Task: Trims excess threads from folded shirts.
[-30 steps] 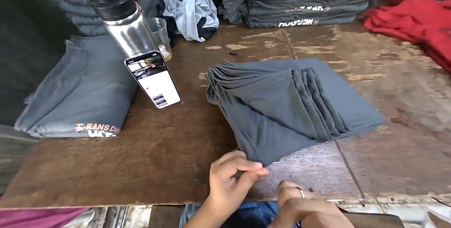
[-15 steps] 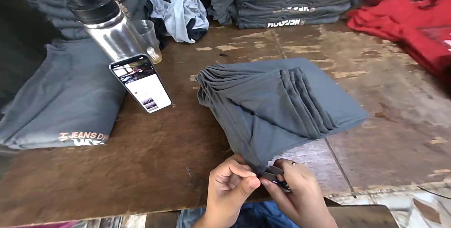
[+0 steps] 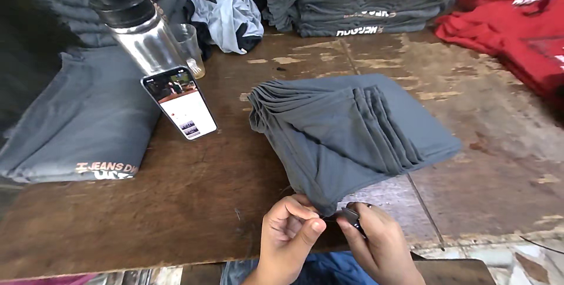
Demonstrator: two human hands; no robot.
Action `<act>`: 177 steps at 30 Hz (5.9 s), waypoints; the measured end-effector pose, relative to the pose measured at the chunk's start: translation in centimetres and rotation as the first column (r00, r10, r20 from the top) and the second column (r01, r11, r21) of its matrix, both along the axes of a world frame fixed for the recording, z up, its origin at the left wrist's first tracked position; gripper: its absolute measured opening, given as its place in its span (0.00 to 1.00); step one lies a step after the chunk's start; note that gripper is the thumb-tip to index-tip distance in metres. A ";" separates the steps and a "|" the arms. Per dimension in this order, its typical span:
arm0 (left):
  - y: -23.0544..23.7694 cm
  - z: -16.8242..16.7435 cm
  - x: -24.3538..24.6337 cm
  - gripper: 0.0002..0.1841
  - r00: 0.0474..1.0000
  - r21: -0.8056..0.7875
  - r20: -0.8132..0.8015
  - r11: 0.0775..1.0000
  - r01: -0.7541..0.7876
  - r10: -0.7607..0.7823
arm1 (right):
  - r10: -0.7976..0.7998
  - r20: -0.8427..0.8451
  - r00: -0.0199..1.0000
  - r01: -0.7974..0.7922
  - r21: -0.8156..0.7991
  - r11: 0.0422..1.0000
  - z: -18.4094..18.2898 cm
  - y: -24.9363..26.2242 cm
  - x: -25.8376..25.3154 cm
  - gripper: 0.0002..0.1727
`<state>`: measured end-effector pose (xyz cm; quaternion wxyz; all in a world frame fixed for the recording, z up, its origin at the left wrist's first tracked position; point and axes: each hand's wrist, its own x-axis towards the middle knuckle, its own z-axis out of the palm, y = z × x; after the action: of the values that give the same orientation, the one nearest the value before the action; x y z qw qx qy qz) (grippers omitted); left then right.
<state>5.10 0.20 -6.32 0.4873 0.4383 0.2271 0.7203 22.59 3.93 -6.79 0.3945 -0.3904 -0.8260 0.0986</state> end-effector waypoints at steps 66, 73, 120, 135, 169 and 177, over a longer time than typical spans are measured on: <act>-1.1 0.5 -2.7 0.06 0.800 -0.034 -0.561 0.960 -0.279 0.213 | -0.070 -0.926 0.371 -0.914 -0.350 -0.206 -1.6 -1.3 -2.0 0.22; -1.1 1.7 -5.7 0.05 0.797 0.003 -0.596 0.992 0.124 -0.098 | 0.232 -0.785 0.574 -0.791 -0.459 0.406 -1.1 -1.4 -2.0 0.17; -1.1 -0.5 -2.3 0.32 0.660 0.285 -0.644 0.922 -0.262 0.387 | 0.351 -0.475 0.807 -0.389 0.020 0.921 2.1 0.6 -2.2 0.20; -0.7 0.3 -2.5 0.11 0.469 0.397 -0.752 0.886 -0.239 0.463 | 0.313 -0.393 0.864 -0.366 -0.065 0.928 2.9 -0.2 -1.5 0.13; -0.9 0.2 -1.5 0.04 0.901 0.186 -0.382 0.972 -0.144 0.207 | 0.033 0.020 0.999 -0.034 0.043 0.999 0.1 -0.5 -1.4 0.27; -1.0 0.3 -1.4 0.13 0.916 0.140 -0.359 0.981 -0.135 0.178 | 0.126 -0.272 0.954 -0.148 -0.063 0.987 -0.2 -0.4 -0.5 0.19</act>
<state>3.74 -0.75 -6.01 0.3512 0.5731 0.3084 0.6732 22.12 3.50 -6.96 0.4779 -0.3313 -0.7856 0.2115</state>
